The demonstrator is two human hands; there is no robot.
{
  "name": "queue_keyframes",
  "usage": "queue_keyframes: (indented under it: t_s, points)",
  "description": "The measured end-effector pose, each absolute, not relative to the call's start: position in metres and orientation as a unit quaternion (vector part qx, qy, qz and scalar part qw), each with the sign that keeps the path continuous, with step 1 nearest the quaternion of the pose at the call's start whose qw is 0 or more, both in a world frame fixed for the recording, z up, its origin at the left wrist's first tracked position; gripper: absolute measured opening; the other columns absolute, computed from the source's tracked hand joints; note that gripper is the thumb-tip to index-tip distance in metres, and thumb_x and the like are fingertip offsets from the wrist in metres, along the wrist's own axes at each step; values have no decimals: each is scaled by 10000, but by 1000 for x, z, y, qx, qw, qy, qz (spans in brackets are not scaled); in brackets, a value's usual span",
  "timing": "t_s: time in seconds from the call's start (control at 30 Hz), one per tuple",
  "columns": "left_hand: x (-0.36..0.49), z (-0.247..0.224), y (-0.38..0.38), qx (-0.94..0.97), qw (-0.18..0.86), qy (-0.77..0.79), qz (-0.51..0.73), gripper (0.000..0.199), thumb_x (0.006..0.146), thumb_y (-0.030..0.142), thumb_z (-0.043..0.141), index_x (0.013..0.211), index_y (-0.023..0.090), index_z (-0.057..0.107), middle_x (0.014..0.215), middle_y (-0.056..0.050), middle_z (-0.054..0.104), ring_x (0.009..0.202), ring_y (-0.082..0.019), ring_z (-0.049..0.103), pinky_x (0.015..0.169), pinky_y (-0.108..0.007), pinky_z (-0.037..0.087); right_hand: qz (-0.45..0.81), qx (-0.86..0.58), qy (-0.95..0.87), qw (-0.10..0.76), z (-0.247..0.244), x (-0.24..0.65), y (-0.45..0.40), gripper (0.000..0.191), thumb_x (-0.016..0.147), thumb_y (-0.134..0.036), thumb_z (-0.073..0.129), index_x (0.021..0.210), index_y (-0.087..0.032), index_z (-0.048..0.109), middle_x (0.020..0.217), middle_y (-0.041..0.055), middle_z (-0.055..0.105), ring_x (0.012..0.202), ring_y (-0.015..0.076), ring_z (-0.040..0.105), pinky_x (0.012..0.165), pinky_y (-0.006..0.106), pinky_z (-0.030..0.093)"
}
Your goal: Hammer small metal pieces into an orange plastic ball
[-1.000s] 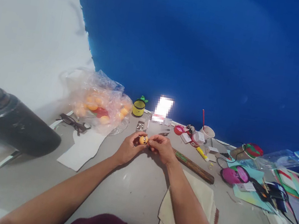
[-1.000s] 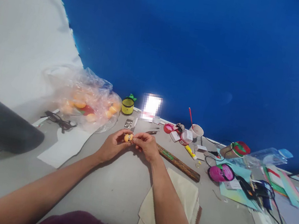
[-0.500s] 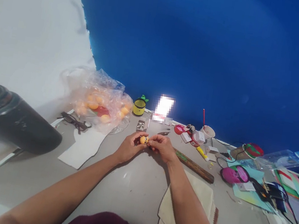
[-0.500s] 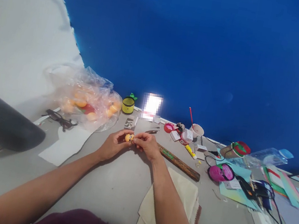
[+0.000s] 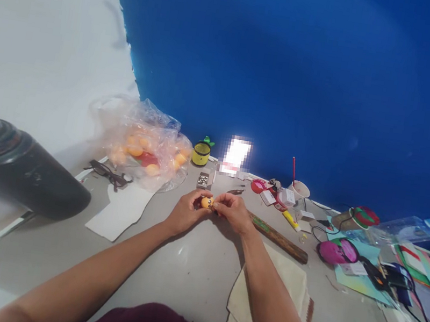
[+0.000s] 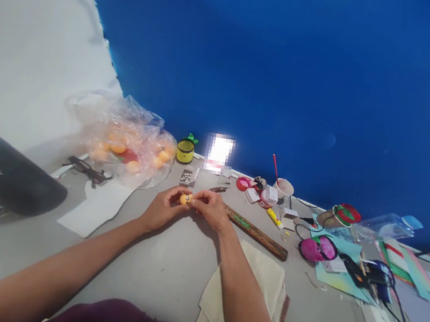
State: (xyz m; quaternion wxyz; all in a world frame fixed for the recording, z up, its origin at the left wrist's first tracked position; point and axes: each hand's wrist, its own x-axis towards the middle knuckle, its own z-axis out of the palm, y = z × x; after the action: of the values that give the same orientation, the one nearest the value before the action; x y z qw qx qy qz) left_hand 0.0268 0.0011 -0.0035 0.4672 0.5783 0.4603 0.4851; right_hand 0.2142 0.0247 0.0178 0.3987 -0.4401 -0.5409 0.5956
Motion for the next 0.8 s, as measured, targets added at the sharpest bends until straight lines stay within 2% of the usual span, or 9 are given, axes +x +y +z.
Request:
queue_keyframes:
  t_s: [0.2,0.37,0.47,0.63,0.8]
  points:
    - [27,-4,2,588,465,459,477,406,722,306,840,1103,198,755,1069,-74,768,954,-239,695,897,-362,547,617,-435,-526,392,18,216,26,292,641,-412,886,726,-172,743,604,5,662,512,98,476,469,220,316]
    - [28,0,0,621,410,453,490,326,746,280,814,1056,210,741,1105,-71,756,1019,-247,695,951,-367,530,627,-435,-514,392,19,215,26,242,637,-360,868,715,-165,749,652,28,709,513,91,465,479,228,306]
    - [28,2,-2,642,381,450,491,289,767,276,796,1040,213,728,1111,-70,754,1031,-244,691,965,-366,526,625,-440,-512,393,20,215,26,212,622,-333,855,697,-166,748,605,12,685,494,89,452,475,229,298]
    - [28,0,-3,667,348,439,491,231,794,269,778,1011,220,717,1099,-59,755,1013,-232,693,956,-364,531,610,-445,-535,379,16,217,27,178,627,-310,827,693,-170,738,623,16,706,488,92,477,481,231,339]
    - [29,-5,-4,651,362,446,496,269,776,275,805,1024,208,726,1071,-59,757,963,-223,699,897,-351,541,605,-440,-554,365,16,218,29,169,645,-307,811,713,-174,730,655,16,721,498,98,517,494,234,382]
